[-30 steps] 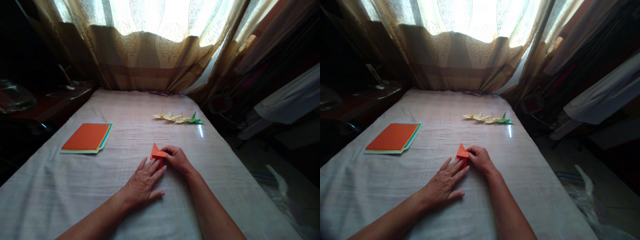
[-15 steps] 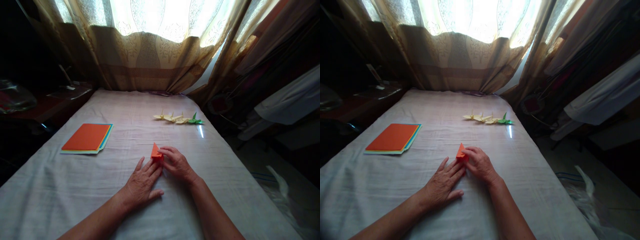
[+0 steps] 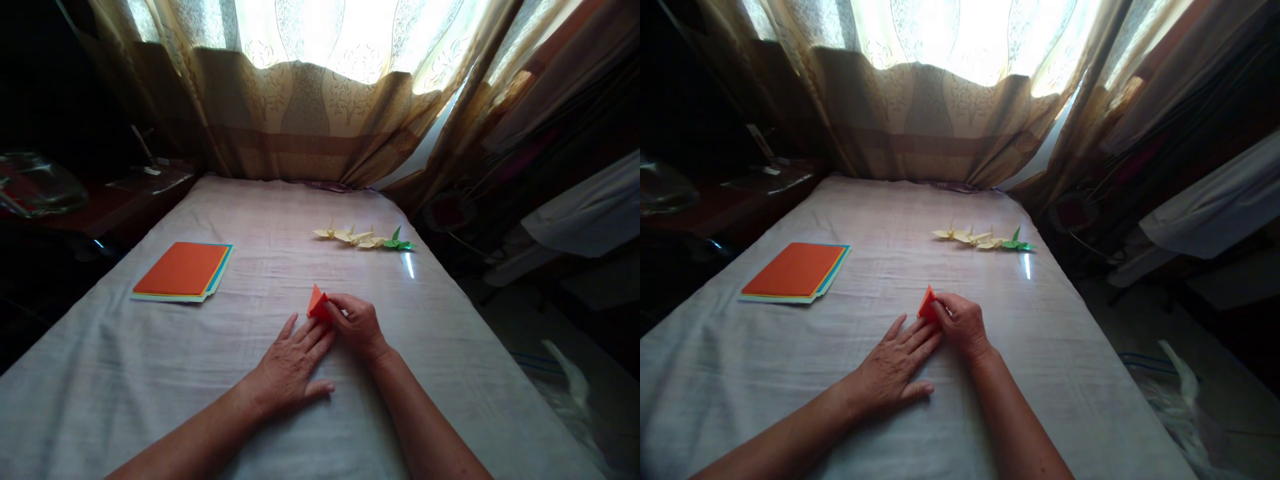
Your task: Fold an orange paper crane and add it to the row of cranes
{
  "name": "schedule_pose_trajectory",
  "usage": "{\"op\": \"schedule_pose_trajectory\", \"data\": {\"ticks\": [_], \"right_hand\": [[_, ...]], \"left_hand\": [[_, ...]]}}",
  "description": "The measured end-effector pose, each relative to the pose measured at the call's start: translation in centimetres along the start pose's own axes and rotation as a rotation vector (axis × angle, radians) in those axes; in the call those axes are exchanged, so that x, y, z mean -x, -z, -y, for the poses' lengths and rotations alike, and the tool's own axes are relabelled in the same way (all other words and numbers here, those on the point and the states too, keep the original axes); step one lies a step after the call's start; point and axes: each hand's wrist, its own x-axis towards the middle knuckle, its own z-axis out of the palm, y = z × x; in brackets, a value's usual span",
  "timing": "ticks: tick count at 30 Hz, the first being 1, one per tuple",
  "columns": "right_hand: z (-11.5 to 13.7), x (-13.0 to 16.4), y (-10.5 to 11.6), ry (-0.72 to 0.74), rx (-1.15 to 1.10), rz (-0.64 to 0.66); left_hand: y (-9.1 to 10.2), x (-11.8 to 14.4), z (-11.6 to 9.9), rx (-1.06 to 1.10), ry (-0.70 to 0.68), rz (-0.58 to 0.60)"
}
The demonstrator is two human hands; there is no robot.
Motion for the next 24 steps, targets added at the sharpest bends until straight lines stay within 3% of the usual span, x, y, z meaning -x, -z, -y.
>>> {"op": "schedule_pose_trajectory", "data": {"ticks": [10,12,16,21,24], "right_hand": [[-1.0,-1.7,-0.5,-0.103,-0.013,-0.001],[-1.0,-1.9,-0.5,-0.105,-0.020,0.000],[-0.9,-1.7,-0.4,-0.081,-0.050,0.033],[-0.8,0.0,0.6,0.033,-0.072,0.116],[-1.3,1.1,1.1,0.153,0.011,0.121]], "left_hand": [[-0.3,0.4,0.6,-0.084,-0.082,-0.230],[-0.1,0.2,1.0,-0.059,-0.030,-0.344],[0.7,-1.1,2.8,0.101,0.211,-0.574],[1.2,-2.8,4.5,0.252,0.266,-0.407],[0.8,-3.0,4.8,0.266,0.241,-0.379]]}}
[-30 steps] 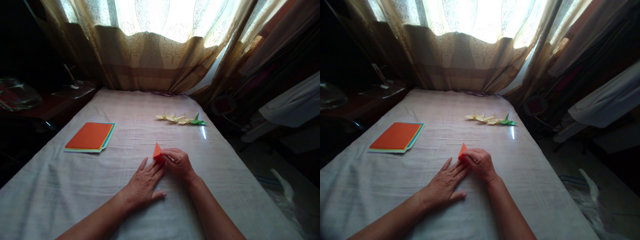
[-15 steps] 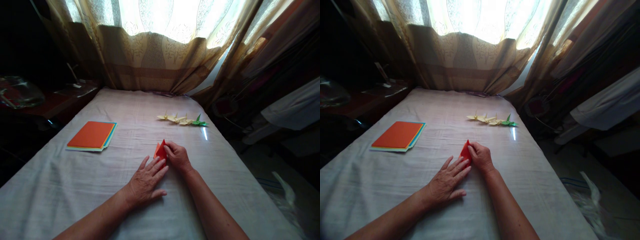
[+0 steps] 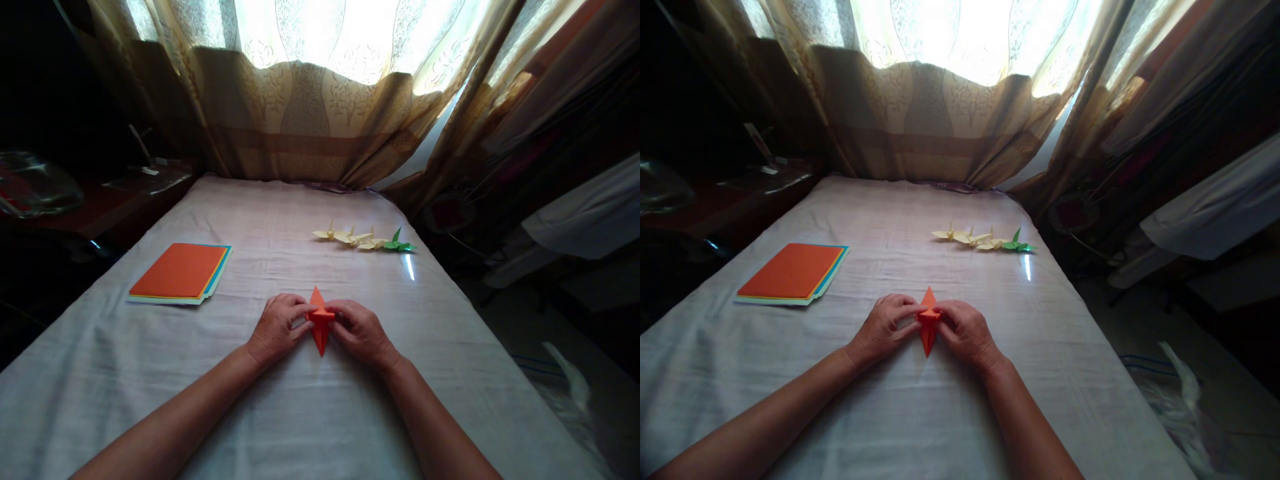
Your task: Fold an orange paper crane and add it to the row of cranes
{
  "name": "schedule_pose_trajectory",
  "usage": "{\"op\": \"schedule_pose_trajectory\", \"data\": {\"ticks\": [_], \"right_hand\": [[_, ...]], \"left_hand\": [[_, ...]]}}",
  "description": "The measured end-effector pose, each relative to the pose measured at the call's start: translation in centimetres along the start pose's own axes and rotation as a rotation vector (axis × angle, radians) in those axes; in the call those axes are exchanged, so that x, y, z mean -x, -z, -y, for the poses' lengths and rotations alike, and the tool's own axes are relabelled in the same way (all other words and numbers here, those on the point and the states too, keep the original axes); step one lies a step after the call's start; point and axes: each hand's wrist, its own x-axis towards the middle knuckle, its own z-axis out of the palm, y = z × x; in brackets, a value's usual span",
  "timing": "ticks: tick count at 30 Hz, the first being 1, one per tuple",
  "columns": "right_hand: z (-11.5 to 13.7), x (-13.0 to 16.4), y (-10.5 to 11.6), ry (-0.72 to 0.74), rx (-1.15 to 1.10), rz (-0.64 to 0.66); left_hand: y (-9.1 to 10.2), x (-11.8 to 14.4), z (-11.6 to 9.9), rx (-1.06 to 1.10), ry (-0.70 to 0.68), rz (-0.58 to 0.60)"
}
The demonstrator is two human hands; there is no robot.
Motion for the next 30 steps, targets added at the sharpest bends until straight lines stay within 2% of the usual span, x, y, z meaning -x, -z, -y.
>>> {"op": "schedule_pose_trajectory", "data": {"ticks": [9,15,23,30], "right_hand": [[-1.4,-0.3,0.2,0.158,0.179,0.067],[-1.5,-0.4,0.7,0.162,0.185,0.129],[-1.4,-0.1,0.6,0.004,0.110,0.076],[-0.6,-0.4,-0.7,-0.157,0.156,-0.016]], "left_hand": [[0.0,-1.1,1.3,-0.025,-0.172,0.029],[0.3,-1.0,1.4,-0.076,-0.270,0.017],[0.5,-1.0,1.3,-0.004,-0.115,0.076],[0.3,-1.5,0.5,-0.009,0.038,0.058]]}}
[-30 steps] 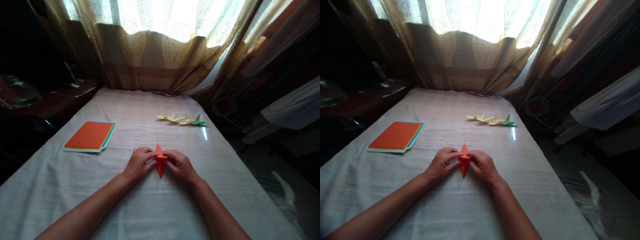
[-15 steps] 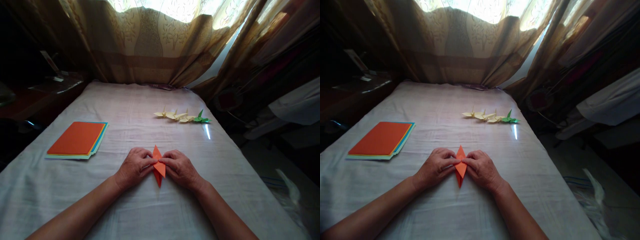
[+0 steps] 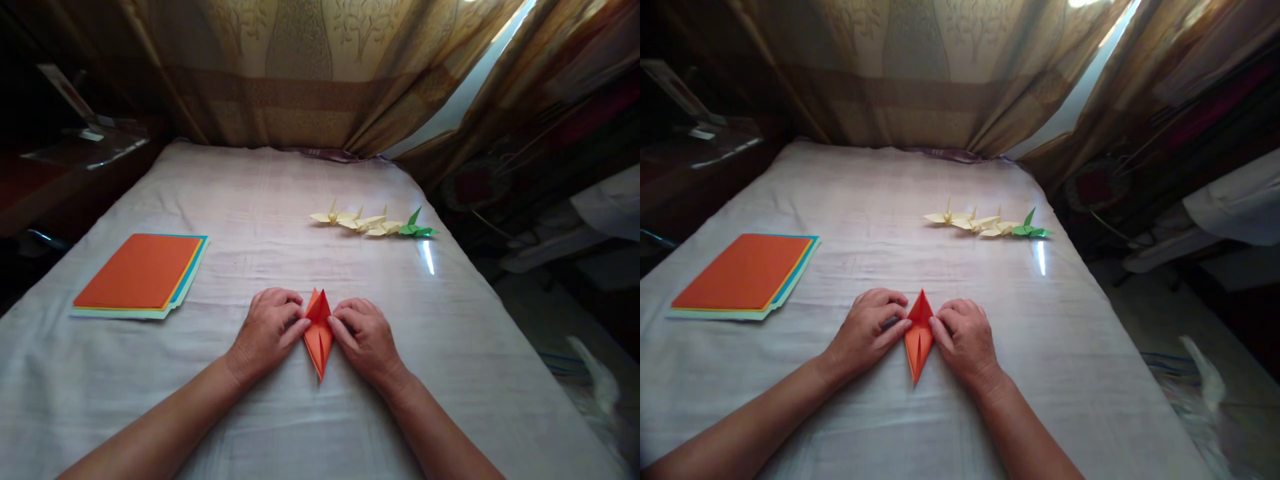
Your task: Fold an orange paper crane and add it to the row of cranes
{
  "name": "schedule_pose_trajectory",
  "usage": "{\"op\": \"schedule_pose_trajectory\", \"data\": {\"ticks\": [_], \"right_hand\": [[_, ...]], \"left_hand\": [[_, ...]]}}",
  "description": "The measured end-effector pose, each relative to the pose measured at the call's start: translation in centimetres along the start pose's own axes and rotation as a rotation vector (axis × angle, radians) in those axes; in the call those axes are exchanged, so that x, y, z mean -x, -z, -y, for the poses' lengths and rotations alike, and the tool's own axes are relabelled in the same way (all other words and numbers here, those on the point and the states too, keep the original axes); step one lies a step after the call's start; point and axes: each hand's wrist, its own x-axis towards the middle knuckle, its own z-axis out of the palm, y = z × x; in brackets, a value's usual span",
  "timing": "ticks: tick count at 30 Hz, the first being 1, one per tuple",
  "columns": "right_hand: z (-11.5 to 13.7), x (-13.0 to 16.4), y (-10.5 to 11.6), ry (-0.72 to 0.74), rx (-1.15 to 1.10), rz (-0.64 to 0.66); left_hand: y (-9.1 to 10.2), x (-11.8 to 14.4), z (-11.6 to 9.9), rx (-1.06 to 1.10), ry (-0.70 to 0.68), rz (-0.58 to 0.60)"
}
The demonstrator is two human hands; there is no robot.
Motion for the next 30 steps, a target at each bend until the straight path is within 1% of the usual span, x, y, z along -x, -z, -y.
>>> {"op": "schedule_pose_trajectory", "data": {"ticks": [5,11,16,18,21,24,27,29,30], "right_hand": [[0.5,0.0,-0.6,-0.050,0.082,-0.041],[0.9,0.0,-0.7,-0.076,0.139,-0.034],[1.0,-0.2,-0.7,-0.091,0.164,-0.027],[0.9,-0.3,-0.8,-0.088,0.173,-0.033],[0.8,-0.2,-0.9,-0.085,0.158,-0.052],[0.9,-0.1,-0.7,-0.041,0.085,-0.092],[1.2,0.1,-0.1,0.058,0.018,-0.155],[1.5,0.3,0.3,0.141,-0.014,-0.157],[1.6,0.4,0.5,0.182,-0.032,-0.136]], "left_hand": [[-0.5,0.1,-0.3,-0.036,0.035,-0.029],[-0.5,0.1,-0.4,-0.045,0.053,-0.031],[-0.8,0.2,0.0,-0.048,-0.034,-0.053],[-0.9,0.3,0.3,-0.064,-0.073,-0.034],[-1.1,0.4,0.6,-0.108,-0.092,0.007],[-1.2,0.3,0.7,-0.142,-0.090,0.049],[-1.2,0.3,0.7,-0.158,-0.087,0.076],[-1.1,0.4,0.7,-0.163,-0.086,0.088],[-1.1,0.4,0.7,-0.164,-0.086,0.096]]}}
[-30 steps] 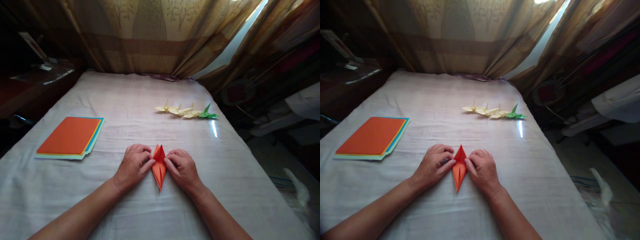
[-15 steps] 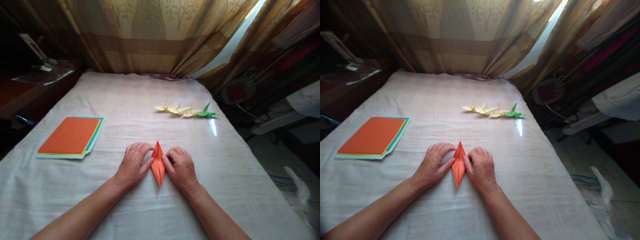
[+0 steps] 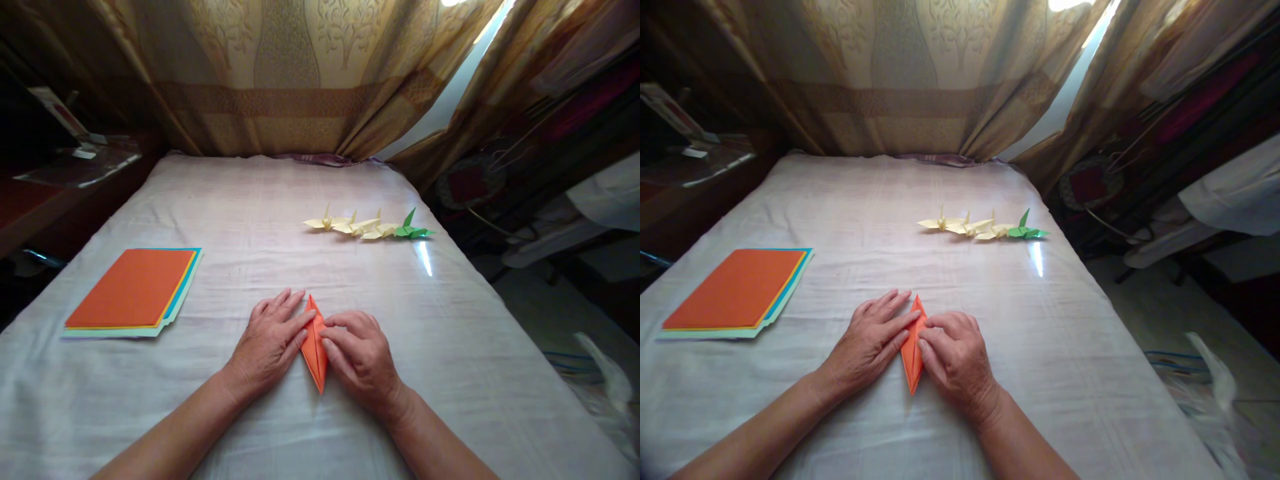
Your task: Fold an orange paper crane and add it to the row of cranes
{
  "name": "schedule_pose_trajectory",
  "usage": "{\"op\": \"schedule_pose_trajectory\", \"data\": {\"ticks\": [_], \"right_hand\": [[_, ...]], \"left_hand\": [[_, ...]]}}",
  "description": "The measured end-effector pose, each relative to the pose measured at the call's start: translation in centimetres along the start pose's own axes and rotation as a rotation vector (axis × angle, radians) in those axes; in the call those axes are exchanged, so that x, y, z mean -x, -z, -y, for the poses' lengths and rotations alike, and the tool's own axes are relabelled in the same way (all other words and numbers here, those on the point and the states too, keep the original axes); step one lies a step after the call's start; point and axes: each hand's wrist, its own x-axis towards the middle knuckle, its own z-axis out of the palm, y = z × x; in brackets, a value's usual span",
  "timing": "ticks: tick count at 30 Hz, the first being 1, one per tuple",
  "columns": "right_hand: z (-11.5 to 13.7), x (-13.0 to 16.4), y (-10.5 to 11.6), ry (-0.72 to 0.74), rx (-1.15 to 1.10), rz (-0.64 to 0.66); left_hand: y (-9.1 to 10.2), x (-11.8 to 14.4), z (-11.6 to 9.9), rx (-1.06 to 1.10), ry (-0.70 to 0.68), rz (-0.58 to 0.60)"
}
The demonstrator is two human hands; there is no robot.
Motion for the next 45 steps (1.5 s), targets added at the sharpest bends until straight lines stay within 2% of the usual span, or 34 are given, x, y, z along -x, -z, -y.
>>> {"op": "schedule_pose_trajectory", "data": {"ticks": [4,7,19,25,37,45], "right_hand": [[0.2,0.3,0.4,0.130,-0.041,0.096],[0.1,0.4,0.5,0.177,-0.012,0.119],[0.2,1.6,0.7,0.204,0.105,0.239],[0.8,2.5,0.8,0.249,0.155,0.320],[1.2,3.9,1.5,0.291,0.130,0.393],[1.6,4.6,2.5,0.357,0.229,0.466]], "left_hand": [[0.2,0.0,-0.1,0.004,-0.013,0.040],[0.4,-0.2,-0.1,0.003,-0.029,0.068],[1.1,-0.6,0.3,0.013,-0.088,0.147],[0.9,-0.6,0.2,-0.025,-0.119,0.133],[0.8,-0.8,0.1,-0.078,-0.105,0.165],[0.9,-1.0,-0.2,-0.128,-0.088,0.159]]}}
